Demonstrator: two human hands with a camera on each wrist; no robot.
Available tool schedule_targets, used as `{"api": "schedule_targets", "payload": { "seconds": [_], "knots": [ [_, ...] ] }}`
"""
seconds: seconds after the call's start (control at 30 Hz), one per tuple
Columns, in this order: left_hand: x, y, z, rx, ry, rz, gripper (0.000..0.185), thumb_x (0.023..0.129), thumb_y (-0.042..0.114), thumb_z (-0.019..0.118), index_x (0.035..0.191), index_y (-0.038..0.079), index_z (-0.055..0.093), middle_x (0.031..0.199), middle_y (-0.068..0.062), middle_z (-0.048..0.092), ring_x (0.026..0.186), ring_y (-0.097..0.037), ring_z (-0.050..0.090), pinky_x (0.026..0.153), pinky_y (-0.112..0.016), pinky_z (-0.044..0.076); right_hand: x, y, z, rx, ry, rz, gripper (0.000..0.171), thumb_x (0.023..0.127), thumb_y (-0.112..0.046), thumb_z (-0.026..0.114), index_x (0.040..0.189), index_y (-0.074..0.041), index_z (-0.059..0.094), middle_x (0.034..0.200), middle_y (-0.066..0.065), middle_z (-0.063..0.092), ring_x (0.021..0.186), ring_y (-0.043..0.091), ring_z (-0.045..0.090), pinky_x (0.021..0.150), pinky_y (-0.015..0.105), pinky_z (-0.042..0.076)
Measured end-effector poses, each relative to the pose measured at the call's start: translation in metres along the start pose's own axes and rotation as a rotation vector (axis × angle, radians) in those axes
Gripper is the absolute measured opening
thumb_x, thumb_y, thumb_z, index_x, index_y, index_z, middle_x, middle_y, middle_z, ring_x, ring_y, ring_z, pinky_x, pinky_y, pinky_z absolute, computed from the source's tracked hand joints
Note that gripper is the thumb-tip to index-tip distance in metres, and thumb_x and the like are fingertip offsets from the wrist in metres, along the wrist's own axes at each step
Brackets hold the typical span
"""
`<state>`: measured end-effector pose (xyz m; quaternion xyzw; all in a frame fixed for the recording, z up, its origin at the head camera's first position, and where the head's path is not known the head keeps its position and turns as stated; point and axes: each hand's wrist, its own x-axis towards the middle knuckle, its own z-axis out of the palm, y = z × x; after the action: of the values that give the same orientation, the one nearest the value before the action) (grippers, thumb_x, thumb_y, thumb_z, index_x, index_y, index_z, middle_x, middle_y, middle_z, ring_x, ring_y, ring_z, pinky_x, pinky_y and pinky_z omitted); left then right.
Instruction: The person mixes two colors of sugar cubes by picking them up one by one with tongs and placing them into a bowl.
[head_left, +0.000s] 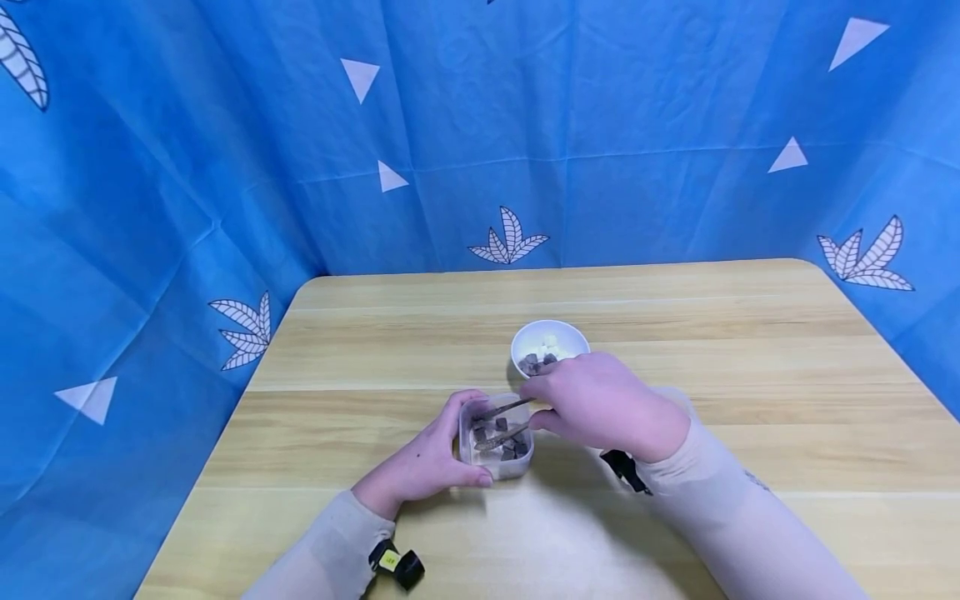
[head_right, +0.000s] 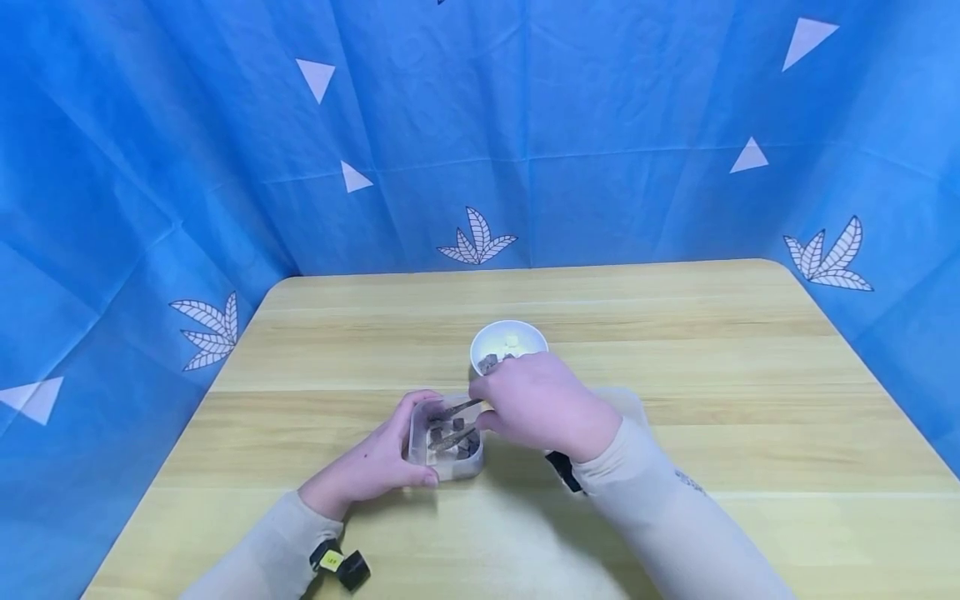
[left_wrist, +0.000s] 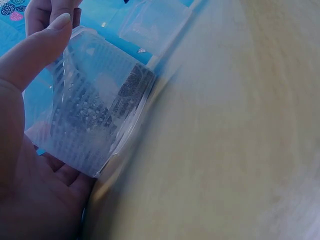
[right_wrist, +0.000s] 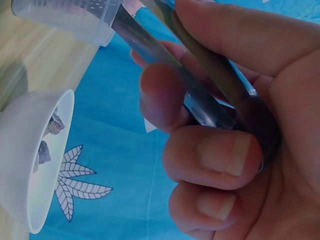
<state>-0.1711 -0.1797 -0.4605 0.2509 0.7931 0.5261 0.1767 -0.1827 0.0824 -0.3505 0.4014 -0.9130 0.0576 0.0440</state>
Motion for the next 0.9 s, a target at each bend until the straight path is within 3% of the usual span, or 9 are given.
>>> {"api": "schedule_targets", "payload": {
  "seconds": [0.27,0.67,0.9],
  "knots": [
    [-0.0001,-0.0003,-0.001,0.009,0.0,-0.002,0.105,0.071,0.025,0.093,0.152,0.017,0.026,0.151,0.002,0.043,0.134,-0.019,0.047,0.116,-0.049,0.029,0.0007,0.0021,0.0015,0.01,0.005,-0.008,0.015,0.086,-0.039,0.08,0.093,-0.029,0.072,0.079,-0.015,0.067,0.064,0.009,0.06,0.052,0.038,0.049],
    [-0.0006,-0.0019,-0.0016,0.003,-0.005,-0.022,0.108,0.071,0.027,0.092,0.154,0.018,0.024,0.145,-0.003,0.048,0.128,-0.02,0.052,0.113,-0.049,0.034,0.0003,0.0053,-0.0021,0.038,-0.004,-0.002,0.016,0.089,-0.041,0.077,0.095,-0.028,0.073,0.078,-0.015,0.066,0.062,0.007,0.057,0.052,0.037,0.048],
    [-0.0002,-0.0013,-0.0018,-0.011,-0.005,-0.004,0.104,0.071,0.025,0.093,0.152,0.019,0.027,0.148,0.001,0.045,0.13,-0.019,0.05,0.114,-0.049,0.033,0.0038,0.0036,0.0035,-0.013,0.018,-0.009,0.01,0.09,-0.036,0.076,0.088,-0.028,0.07,0.073,-0.013,0.065,0.062,0.011,0.06,0.053,0.04,0.05]
  ]
}}
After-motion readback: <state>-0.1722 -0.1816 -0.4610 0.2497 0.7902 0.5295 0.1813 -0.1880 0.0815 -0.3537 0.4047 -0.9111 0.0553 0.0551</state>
